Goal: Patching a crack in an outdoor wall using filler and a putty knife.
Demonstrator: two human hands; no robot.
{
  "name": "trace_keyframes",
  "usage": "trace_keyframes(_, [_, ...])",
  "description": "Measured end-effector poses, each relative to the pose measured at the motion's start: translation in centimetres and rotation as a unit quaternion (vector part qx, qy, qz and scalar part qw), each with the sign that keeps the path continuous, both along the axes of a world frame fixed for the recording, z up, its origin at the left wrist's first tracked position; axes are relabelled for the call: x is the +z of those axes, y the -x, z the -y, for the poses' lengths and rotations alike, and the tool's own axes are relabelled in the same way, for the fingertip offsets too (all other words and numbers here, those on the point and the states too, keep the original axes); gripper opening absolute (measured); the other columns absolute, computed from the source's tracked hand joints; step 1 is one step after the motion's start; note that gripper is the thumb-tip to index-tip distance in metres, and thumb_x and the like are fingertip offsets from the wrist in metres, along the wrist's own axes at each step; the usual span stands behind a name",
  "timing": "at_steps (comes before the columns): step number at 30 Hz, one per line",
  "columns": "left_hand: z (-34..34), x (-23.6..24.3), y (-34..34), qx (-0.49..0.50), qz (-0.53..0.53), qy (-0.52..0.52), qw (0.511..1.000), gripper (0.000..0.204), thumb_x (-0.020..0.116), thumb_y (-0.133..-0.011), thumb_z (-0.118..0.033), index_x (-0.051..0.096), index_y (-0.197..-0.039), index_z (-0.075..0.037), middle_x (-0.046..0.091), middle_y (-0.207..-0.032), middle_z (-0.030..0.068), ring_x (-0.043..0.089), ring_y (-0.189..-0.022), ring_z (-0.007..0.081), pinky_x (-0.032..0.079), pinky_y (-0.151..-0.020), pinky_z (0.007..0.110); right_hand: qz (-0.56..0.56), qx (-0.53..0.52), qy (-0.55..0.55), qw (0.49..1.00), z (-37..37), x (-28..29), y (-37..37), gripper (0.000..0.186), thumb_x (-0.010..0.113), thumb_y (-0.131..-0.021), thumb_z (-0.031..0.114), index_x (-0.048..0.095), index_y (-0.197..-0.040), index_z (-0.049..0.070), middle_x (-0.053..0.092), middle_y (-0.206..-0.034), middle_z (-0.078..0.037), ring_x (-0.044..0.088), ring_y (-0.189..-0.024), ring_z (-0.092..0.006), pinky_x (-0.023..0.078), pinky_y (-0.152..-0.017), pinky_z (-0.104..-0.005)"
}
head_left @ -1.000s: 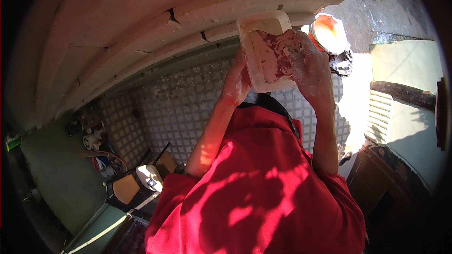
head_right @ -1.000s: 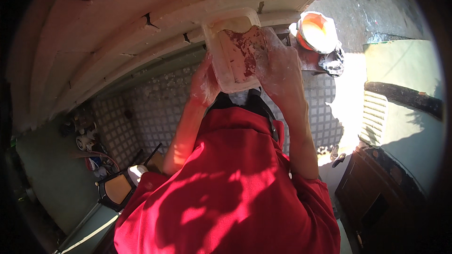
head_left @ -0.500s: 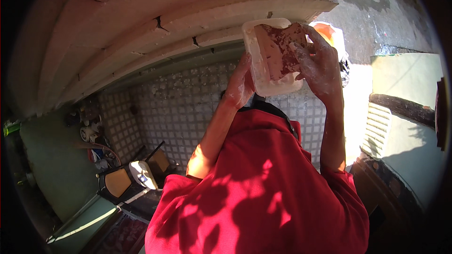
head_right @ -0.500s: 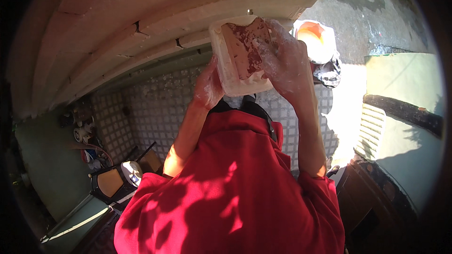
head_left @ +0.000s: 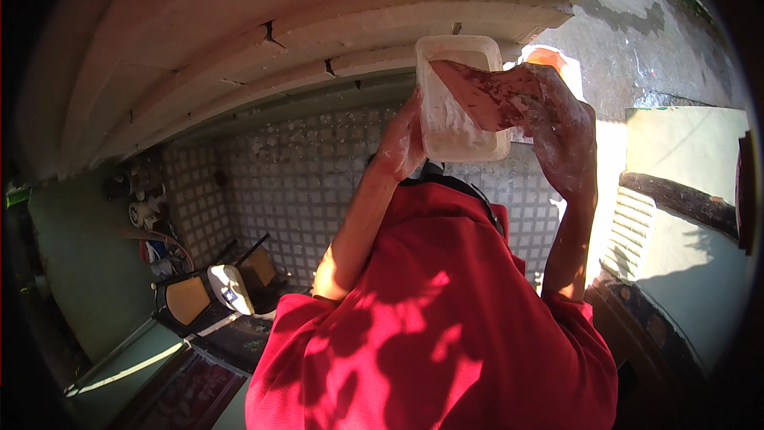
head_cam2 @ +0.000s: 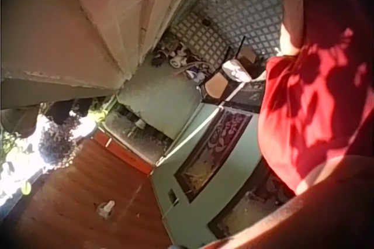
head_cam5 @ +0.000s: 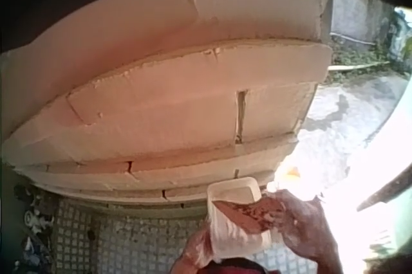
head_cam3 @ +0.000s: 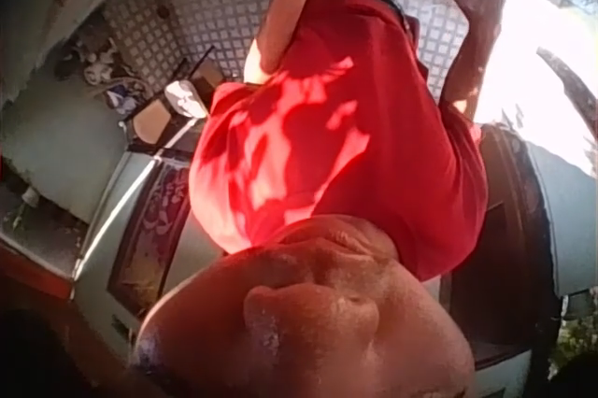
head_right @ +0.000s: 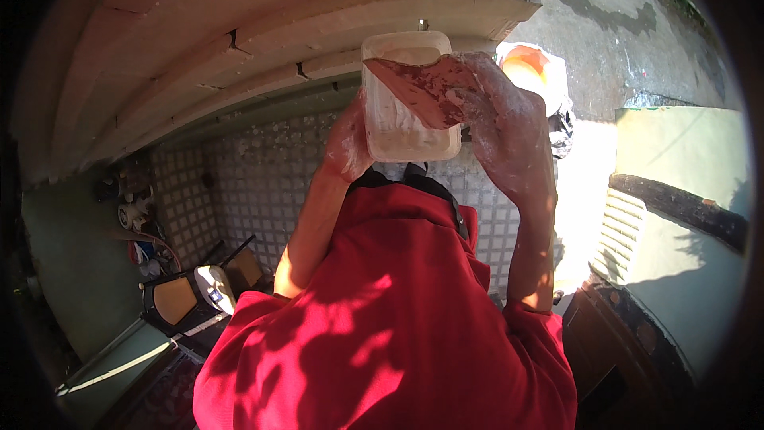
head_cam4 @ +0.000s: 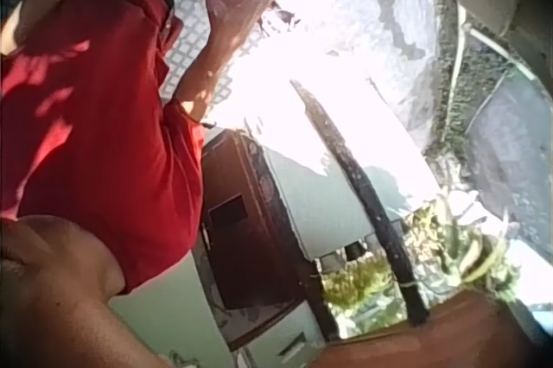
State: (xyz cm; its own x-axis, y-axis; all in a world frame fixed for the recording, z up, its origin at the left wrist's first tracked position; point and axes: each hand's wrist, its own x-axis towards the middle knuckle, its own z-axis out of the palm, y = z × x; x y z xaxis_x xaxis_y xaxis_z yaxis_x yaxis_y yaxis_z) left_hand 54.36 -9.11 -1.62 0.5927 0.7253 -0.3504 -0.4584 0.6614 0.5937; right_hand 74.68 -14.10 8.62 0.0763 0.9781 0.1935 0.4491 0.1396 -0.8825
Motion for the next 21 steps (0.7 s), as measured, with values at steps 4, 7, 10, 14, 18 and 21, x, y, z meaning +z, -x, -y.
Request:
trace_keyframes(4, [-0.5,-0.4,0.4,-0.043,-0.004,-0.017,0.999,0.061,0.041,-0.097,-0.049,0.033,-0.142,-0.009,0.047,-0.138,0.0075,0.048,-0.124,0.0204,0.042,-0.101,0.04,0.24,0.127,-0.016,0.962,1.0,2.4,0.4,0.043,0.056,-0.072,-0.006,0.061,-0.111,0.01,0.068,-0.098,-0.012,0.066,-0.079,-0.0324,0.053,-0.064,-0.0406])
trace_keyframes(7, [-0.4,-0.6,0.0,-0.067,-0.008,-0.021,0.998,0.06,0.041,-0.097,-0.048,0.032,-0.142,-0.01,0.048,-0.137,0.0078,0.049,-0.123,0.0206,0.042,-0.101,0.041,0.306,0.168,-0.012,0.937,0.9,3.1,1.4,0.044,0.057,-0.071,-0.004,0.061,-0.112,0.013,0.069,-0.092,-0.01,0.066,-0.075,-0.032,0.051,-0.061,-0.0417])
trace_keyframes(10, [-0.4,-0.8,0.4,-0.079,-0.01,-0.022,0.997,0.059,0.041,-0.097,-0.047,0.031,-0.143,-0.011,0.048,-0.136,0.0078,0.05,-0.122,0.0207,0.042,-0.101,0.04,0.34,0.198,0.01,0.919,0.2,4.4,2.1,0.047,0.058,-0.068,-0.005,0.06,-0.112,0.012,0.068,-0.088,-0.011,0.065,-0.074,-0.0335,0.051,-0.06,-0.0415])
trace_keyframes(14, [0.0,0.1,0.7,-0.06,-0.018,-0.023,0.998,0.057,0.042,-0.097,-0.046,0.033,-0.141,-0.011,0.049,-0.135,0.0075,0.05,-0.121,0.0199,0.043,-0.1,0.039,0.364,0.2,0.009,0.91,-0.6,5.6,2.1,0.044,0.06,-0.068,-0.001,0.06,-0.109,0.015,0.068,-0.084,-0.012,0.064,-0.072,-0.0341,0.049,-0.058,-0.0422])
trace_keyframes(18, [-0.2,-0.1,0.8,-0.058,0.003,-0.025,0.998,0.054,0.042,-0.098,-0.044,0.034,-0.14,-0.011,0.049,-0.134,0.0072,0.05,-0.121,0.0189,0.043,-0.099,0.038,0.383,0.253,0.0,0.888,-1.0,4.4,2.6,0.033,0.063,-0.073,0.007,0.062,-0.105,0.016,0.064,-0.073,-0.011,0.062,-0.069,-0.0329,0.048,-0.058,-0.0432])
trace_keyframes(21, [-0.2,0.2,1.2,-0.069,-0.004,-0.026,0.997,0.051,0.042,-0.099,-0.042,0.036,-0.138,-0.011,0.051,-0.132,0.0069,0.05,-0.12,0.0184,0.043,-0.099,0.038,0.377,0.274,-0.014,0.885,-1.4,3.1,3.2,0.029,0.064,-0.075,0.011,0.063,-0.104,0.016,0.06,-0.066,-0.011,0.061,-0.066,-0.0314,0.047,-0.058,-0.0425])
